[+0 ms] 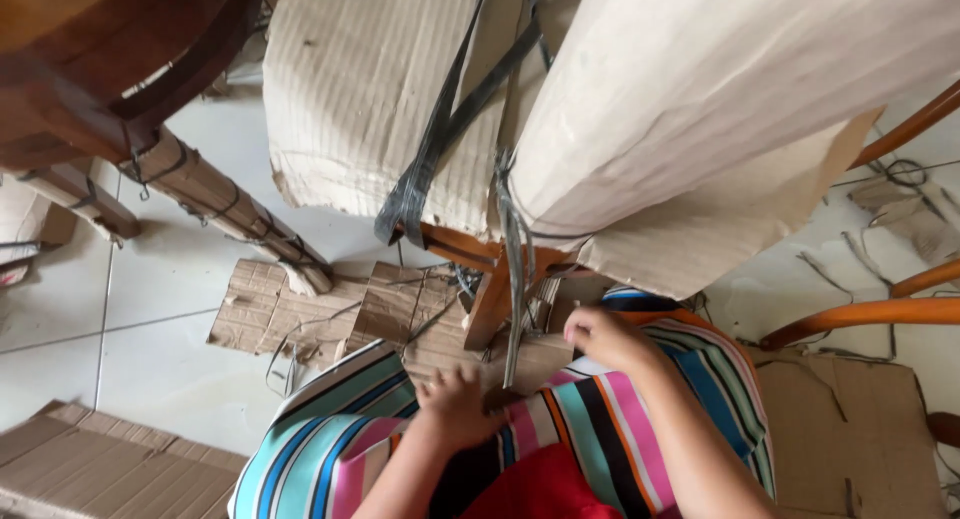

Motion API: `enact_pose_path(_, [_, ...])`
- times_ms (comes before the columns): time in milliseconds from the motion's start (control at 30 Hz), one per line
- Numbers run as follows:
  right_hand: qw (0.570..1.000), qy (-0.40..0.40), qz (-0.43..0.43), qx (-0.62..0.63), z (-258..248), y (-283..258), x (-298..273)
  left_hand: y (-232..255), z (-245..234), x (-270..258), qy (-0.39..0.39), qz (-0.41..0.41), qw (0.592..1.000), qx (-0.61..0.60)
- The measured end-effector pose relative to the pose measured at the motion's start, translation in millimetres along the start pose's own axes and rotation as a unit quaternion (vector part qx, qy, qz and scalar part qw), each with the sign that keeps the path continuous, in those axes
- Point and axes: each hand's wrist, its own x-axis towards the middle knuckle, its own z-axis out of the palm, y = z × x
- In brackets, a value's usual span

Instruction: Wrapping the legs of a wooden chair with cardboard and securing them with plastic ties for protection.

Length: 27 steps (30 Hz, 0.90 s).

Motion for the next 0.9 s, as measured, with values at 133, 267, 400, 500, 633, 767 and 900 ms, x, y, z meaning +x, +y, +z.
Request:
enact_pose_path(133, [0.856,-0.256,0.047,-0.447,40.4,-112.4,-43.4,-2.4,70.3,44.3,-0.294,0.250,0.916,0.110])
enact_pose_path(267, [0.829,-0.216,-0.040,-0.515,93.4,-28.8,-1.9,7.6,52.5,46.5,-0.314,0.178,0.921,0.145])
enact_pose_path(400, [0.872,-0.194,0.020,-0.450,79.3,-64.8,-21.7,-18.0,49.7,50.5,-0.261,0.169,0.945,0.098])
enact_pose_path(500, [0.938,-0.151,0.024,-0.312,69.3,-43.0,-28.0,-31.2,31.1,35.1,-0.201,0.137,0.967,0.080])
enact_pose_path(633, [0.990,-0.088,-0.050,-0.094,44.5,-54.4,-46.3,-50.0,6.7,24.7,-0.119,0.076,0.990,0.027])
enact_pose_path(767, [0.987,0.006,0.004,-0.162,43.6,-65.6,-36.2,-46.7,2.8,18.0,-0.107,0.071,0.991,0.046])
enact_pose_path(900, [0.887,-0.131,0.067,-0.437,59.4,-59.5,-9.5,-35.1,27.0,26.9,-0.141,0.086,0.986,0.033])
